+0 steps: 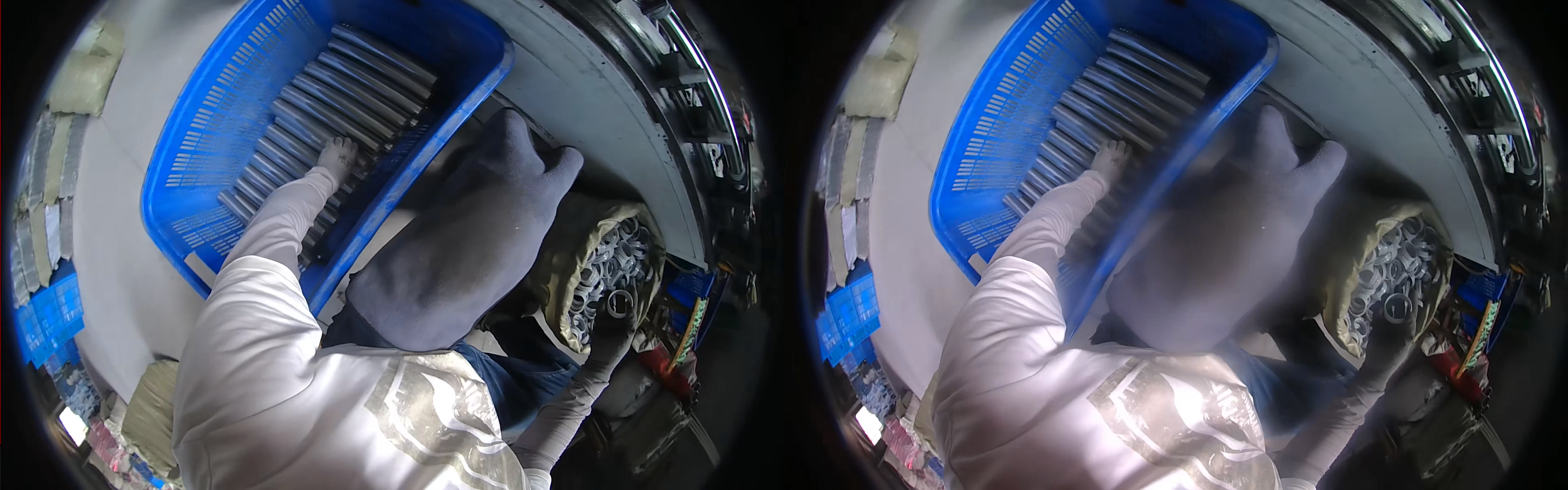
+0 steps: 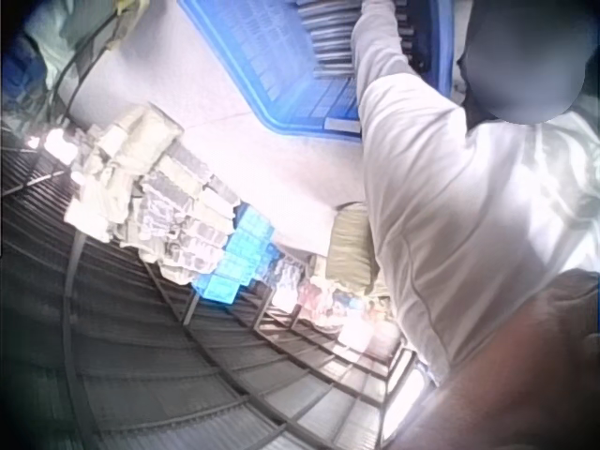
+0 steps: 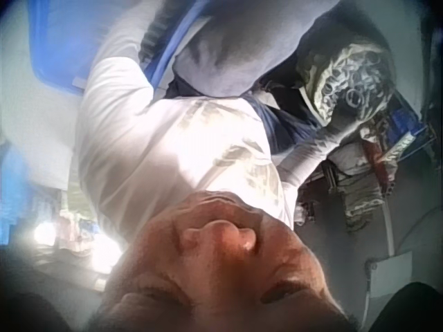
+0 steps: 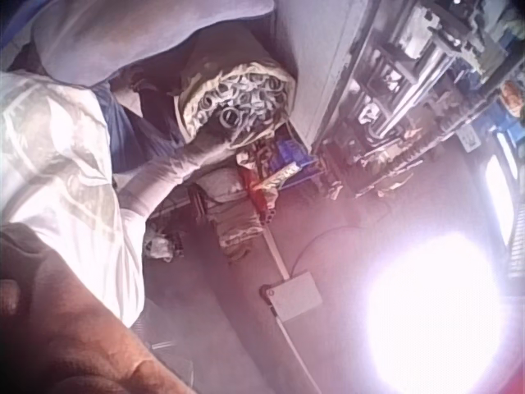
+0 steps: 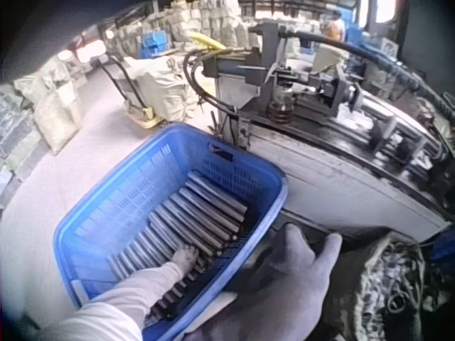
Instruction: Fitting metal rings onto the ends of long metal tubes in an industrial workshop.
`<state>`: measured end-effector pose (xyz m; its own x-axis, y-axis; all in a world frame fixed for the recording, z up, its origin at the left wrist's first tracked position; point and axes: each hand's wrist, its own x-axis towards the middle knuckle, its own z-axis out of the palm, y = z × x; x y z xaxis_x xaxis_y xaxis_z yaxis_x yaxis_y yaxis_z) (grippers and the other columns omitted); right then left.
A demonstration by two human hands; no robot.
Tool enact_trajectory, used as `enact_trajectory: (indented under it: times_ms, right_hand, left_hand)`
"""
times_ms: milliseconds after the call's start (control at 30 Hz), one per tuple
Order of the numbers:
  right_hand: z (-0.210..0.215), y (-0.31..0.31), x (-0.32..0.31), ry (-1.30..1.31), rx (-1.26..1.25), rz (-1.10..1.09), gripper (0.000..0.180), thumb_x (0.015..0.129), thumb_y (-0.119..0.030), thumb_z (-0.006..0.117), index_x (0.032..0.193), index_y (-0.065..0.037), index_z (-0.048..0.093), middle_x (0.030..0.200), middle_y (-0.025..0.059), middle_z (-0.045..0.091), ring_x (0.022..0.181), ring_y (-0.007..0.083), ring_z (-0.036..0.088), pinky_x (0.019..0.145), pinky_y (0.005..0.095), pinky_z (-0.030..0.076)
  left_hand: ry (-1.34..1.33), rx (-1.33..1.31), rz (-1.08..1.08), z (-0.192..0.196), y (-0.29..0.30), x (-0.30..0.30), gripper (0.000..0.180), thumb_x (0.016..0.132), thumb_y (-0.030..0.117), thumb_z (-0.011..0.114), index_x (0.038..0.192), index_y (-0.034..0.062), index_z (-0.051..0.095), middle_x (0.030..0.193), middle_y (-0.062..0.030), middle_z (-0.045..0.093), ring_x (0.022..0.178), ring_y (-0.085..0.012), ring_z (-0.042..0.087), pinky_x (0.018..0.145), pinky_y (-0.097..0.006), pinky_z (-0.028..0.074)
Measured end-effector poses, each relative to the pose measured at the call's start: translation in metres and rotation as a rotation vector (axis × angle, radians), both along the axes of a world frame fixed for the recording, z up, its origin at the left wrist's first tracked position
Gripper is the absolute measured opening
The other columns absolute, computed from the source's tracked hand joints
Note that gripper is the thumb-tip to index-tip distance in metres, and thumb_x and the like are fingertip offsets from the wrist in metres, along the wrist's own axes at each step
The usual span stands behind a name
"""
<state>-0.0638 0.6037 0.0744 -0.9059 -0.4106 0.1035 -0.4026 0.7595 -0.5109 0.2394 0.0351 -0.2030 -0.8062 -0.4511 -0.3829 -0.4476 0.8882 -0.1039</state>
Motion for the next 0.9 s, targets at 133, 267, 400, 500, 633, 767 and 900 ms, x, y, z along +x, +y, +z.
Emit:
enact_trajectory:
  times_ms: [133, 267, 400, 500, 633, 767, 900]
  right_hand:
    - [0.015, -0.004, -0.001, 0.0, -0.018, 0.073, 0.063, 0.086, 0.003, 0.076, 0.145, 0.0, 0.053, 0.136, 0.0131, 0.065, 0.119, 0.0214, 0.065, 0.102, 0.0317, 0.052]
    - [0.041, -0.028, 0.03, -0.073, -0.253, 0.005, 0.058, 0.085, 0.006, 0.076, 0.14, 0.001, 0.058, 0.134, 0.0128, 0.065, 0.12, 0.0211, 0.064, 0.1, 0.0337, 0.055]
    - [0.019, -0.055, 0.025, -0.388, -0.503, -0.013, 0.051, 0.098, -0.023, 0.064, 0.143, 0.0, 0.056, 0.135, 0.0127, 0.063, 0.12, 0.0256, 0.064, 0.104, 0.0428, 0.056]
    - [0.01, -0.059, 0.029, -0.938, -1.354, -0.251, 0.053, 0.102, -0.035, 0.057, 0.142, 0.0, 0.057, 0.13, 0.0149, 0.065, 0.116, 0.0261, 0.065, 0.097, 0.042, 0.059]
    - [0.004, -0.056, 0.027, -1.006, -1.265, -0.206, 0.052, 0.103, -0.038, 0.055, 0.138, 0.001, 0.059, 0.109, 0.013, 0.071, 0.1, 0.0215, 0.069, 0.087, 0.0352, 0.058]
    - [0.025, -0.087, 0.056, -0.334, -0.688, -0.068, 0.034, 0.095, -0.001, 0.059, 0.127, -0.011, 0.068, 0.099, 0.0009, 0.071, 0.093, 0.0118, 0.067, 0.083, 0.026, 0.055]
    - [0.019, -0.096, 0.065, 0.101, -0.715, 0.091, 0.031, 0.1, -0.007, 0.048, 0.122, -0.004, 0.069, 0.108, 0.0107, 0.072, 0.097, 0.0229, 0.07, 0.088, 0.0328, 0.054]
  left_hand:
    - [-0.099, -0.072, -0.023, -0.009, 0.005, 0.024, 0.021, 0.094, 0.016, 0.062, 0.11, 0.0079, 0.074, 0.116, -0.0161, 0.068, 0.108, -0.0306, 0.068, 0.091, -0.044, 0.051]
    - [0.123, 0.098, -0.187, 0.019, 0.025, -0.003, 0.028, 0.091, 0.009, 0.063, 0.118, 0.0055, 0.071, 0.126, -0.0168, 0.065, 0.12, -0.0335, 0.062, 0.099, -0.049, 0.049]
    - [0.774, 0.482, 0.007, 0.051, -0.015, 0.03, 0.042, 0.094, 0.012, 0.069, 0.136, 0.0087, 0.063, 0.123, -0.0106, 0.068, 0.102, -0.0271, 0.069, 0.086, -0.041, 0.057]
    - [0.738, 0.819, 0.528, 0.191, 0.021, -0.056, 0.017, 0.096, 0.023, 0.077, 0.099, 0.0129, 0.064, 0.079, 0.0076, 0.056, 0.064, -0.0025, 0.048, 0.052, -0.021, 0.037]
    - [1.006, 0.38, -0.343, 0.356, 0.122, -0.122, 0.054, 0.079, 0.013, 0.081, 0.131, 0.0072, 0.066, 0.113, -0.0134, 0.067, 0.103, -0.0318, 0.065, 0.089, -0.043, 0.052]
    - [0.705, 0.262, -0.75, 0.395, 0.231, -0.147, 0.068, 0.072, 0.029, 0.082, 0.134, 0.0103, 0.062, 0.116, -0.0098, 0.062, 0.115, -0.0303, 0.057, 0.104, -0.046, 0.039]
    - [0.622, 0.225, -0.804, 0.375, 0.279, -0.176, 0.065, 0.074, 0.033, 0.084, 0.129, 0.0062, 0.06, 0.112, -0.0114, 0.064, 0.108, -0.0301, 0.062, 0.098, -0.044, 0.046]
